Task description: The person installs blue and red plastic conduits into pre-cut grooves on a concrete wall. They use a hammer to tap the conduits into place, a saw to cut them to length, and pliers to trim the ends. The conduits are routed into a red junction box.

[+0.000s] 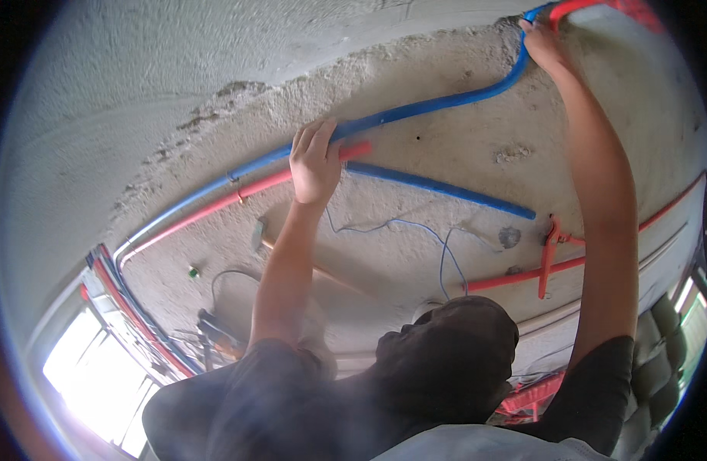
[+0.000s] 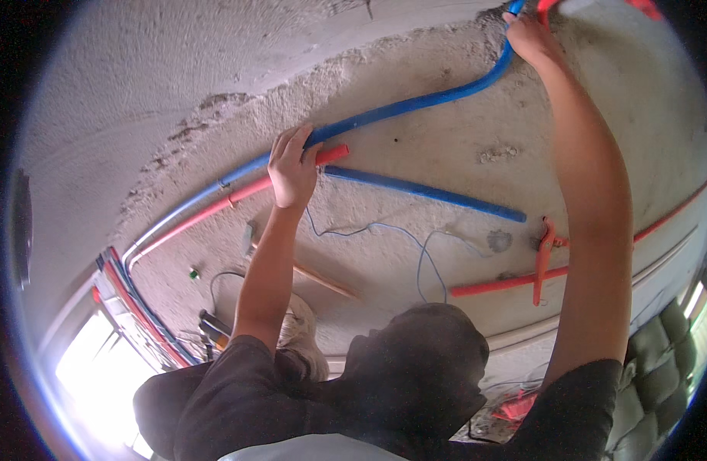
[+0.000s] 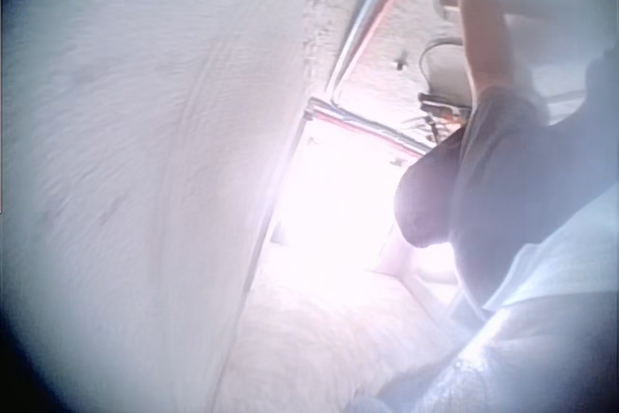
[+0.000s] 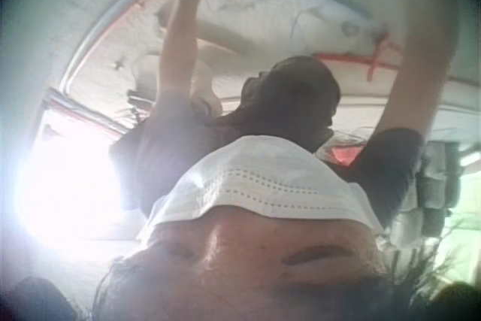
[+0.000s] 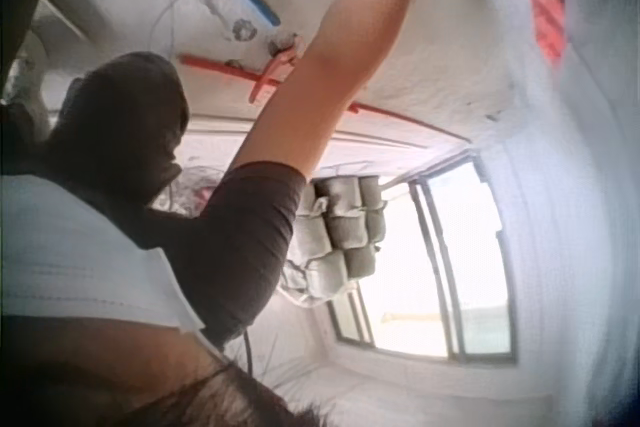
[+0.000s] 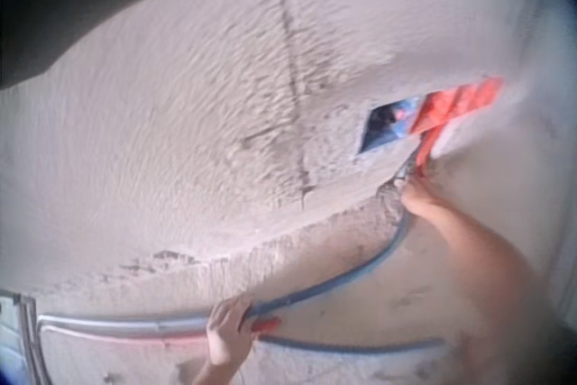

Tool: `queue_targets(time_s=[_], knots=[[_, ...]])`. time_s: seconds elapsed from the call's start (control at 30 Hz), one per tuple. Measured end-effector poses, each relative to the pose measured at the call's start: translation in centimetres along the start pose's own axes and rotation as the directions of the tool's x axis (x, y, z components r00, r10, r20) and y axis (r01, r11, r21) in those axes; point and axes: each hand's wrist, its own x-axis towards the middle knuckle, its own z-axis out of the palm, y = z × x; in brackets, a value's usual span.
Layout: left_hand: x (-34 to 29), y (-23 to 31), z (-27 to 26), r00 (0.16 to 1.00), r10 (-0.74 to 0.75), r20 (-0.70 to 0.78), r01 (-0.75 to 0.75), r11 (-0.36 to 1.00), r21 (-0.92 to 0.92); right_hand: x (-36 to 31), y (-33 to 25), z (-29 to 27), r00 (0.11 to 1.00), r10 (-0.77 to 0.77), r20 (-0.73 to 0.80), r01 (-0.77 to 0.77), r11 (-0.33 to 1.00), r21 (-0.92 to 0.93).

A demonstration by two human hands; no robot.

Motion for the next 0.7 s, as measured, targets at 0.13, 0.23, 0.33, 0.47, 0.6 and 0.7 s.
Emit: queue_targets(time_s=[0.13,0.23,0.33,0.47,0.6,0.7], knots=[[-0.5,0.1,-0.3,1.0,-0.015,-0.016,0.016,0.998,0.057,-0.8,-4.0,-1.7,0.99,0.094,0.108,-0.085,0.993,-0.082],[-0.3,0.0,0.4,0.999,0.015,-0.04,-0.013,0.999,0.041,-2.0,-3.1,-2.4,0.999,0.03,0.032,-0.029,0.999,-0.034],[-0.4,-0.1,-0.2,1.0,-0.01,0.02,0.009,0.999,0.049,-3.2,-5.8,-3.4,0.986,0.161,0.035,-0.16,0.987,-0.03],[-0.1,1.1,-2.5,0.997,-0.013,0.08,-0.007,0.971,0.24,-5.6,-8.3,-3.4,0.985,0.172,-0.022,-0.173,0.966,-0.19],[-0.6,1.9,-4.8,0.974,-0.166,0.154,0.16,0.986,0.052,-5.5,-8.4,-1.4,0.966,0.199,-0.164,-0.224,0.963,-0.148],[-0.6,0.5,-7.6,0.928,-0.182,0.324,0.161,0.983,0.089,-5.9,-7.5,-1.4,0.987,0.053,-0.151,-0.087,0.969,-0.23]])
